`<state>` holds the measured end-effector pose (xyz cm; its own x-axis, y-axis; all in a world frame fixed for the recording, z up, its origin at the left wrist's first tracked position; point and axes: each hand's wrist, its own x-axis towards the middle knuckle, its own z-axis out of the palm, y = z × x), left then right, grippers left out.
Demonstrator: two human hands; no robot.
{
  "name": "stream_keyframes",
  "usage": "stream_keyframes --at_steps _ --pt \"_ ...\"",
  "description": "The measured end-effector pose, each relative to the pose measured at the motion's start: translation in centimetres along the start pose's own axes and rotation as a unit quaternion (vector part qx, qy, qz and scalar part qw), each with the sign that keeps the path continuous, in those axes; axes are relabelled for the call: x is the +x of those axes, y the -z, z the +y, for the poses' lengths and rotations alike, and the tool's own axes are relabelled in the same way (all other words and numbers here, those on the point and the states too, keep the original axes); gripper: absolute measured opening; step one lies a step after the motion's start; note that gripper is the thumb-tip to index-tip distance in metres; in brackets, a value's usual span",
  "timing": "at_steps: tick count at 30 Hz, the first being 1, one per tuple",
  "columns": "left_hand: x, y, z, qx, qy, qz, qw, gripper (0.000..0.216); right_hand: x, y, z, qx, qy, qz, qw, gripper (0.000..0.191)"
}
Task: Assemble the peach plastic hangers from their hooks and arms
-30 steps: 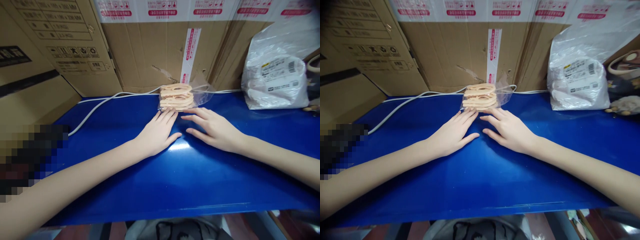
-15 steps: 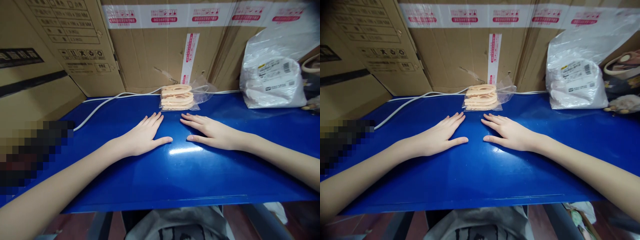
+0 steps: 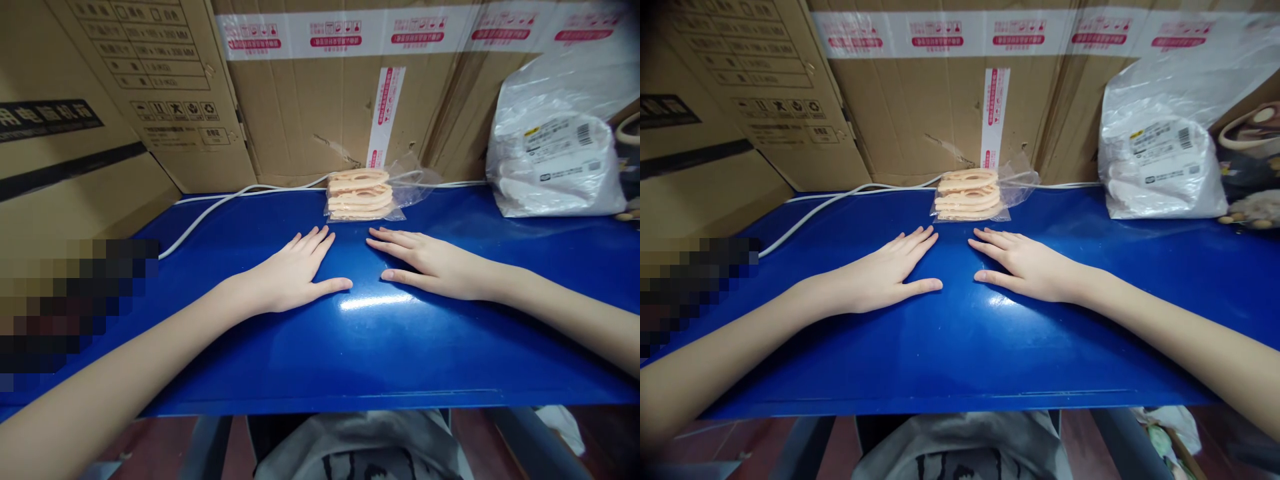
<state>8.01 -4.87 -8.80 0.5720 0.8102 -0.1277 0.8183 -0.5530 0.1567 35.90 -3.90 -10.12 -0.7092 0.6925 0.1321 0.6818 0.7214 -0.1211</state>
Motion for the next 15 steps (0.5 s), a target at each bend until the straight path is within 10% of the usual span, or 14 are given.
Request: stream_keyframes --at_steps 15 --pt "-0.16 0.0 0.21 0.017 0.004 0.004 1.0 0.097 0.02 -0.06 0.1 -0.003 0.002 -0.008 1.0 0.073"
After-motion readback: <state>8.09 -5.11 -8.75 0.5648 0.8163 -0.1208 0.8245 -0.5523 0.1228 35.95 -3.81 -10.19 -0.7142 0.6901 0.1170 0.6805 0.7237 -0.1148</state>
